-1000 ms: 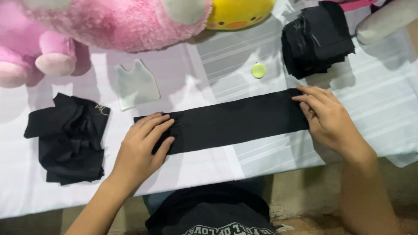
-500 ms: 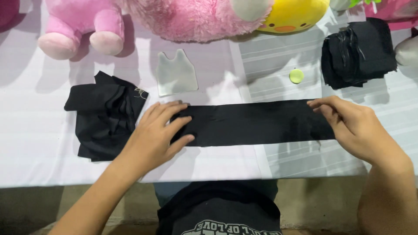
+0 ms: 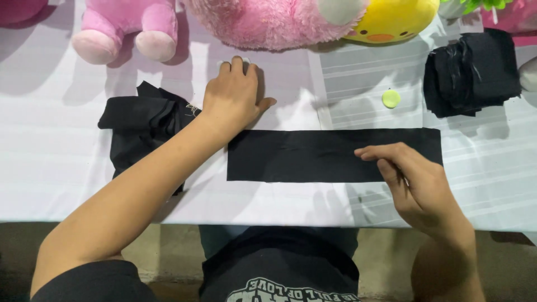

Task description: Cutting and preparing small fabric pieces using a template and scissors.

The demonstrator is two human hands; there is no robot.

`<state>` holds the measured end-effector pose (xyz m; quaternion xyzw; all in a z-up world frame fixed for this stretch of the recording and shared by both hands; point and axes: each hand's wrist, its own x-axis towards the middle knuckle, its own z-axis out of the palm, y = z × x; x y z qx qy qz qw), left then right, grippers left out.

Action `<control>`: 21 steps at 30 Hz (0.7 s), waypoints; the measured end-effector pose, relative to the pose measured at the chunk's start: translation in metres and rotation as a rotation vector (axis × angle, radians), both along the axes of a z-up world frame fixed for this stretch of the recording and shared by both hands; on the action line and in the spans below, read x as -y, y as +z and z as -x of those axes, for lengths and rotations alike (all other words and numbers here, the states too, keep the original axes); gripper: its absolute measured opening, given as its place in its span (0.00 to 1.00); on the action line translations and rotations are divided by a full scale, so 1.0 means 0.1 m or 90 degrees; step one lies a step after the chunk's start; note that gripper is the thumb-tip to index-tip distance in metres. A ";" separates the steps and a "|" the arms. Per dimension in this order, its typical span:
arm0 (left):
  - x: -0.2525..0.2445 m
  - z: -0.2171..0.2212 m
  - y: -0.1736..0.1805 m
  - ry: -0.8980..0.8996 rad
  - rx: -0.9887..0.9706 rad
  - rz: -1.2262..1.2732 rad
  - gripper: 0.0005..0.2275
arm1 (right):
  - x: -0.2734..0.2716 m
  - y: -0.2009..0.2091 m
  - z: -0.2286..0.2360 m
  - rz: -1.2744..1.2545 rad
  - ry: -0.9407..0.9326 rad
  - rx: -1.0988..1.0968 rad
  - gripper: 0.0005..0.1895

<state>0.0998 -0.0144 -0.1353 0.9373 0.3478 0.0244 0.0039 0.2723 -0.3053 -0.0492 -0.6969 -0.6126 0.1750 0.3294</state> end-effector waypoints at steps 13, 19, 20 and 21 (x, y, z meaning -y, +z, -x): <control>0.03 -0.06 -0.11 -0.036 0.052 -0.086 0.27 | 0.51 -0.24 -0.29 -0.006 -0.043 -0.211 0.15; 0.04 0.04 -0.10 0.052 -0.119 0.100 0.34 | 0.65 -0.33 -0.24 -0.074 -0.022 -0.282 0.15; 0.06 0.09 -0.17 0.003 -0.057 -0.060 0.35 | 0.66 -0.38 -0.22 -0.108 -0.001 -0.320 0.15; 0.07 0.14 -0.25 -0.044 0.008 -0.219 0.36 | 0.68 -0.43 -0.21 -0.142 0.020 -0.358 0.15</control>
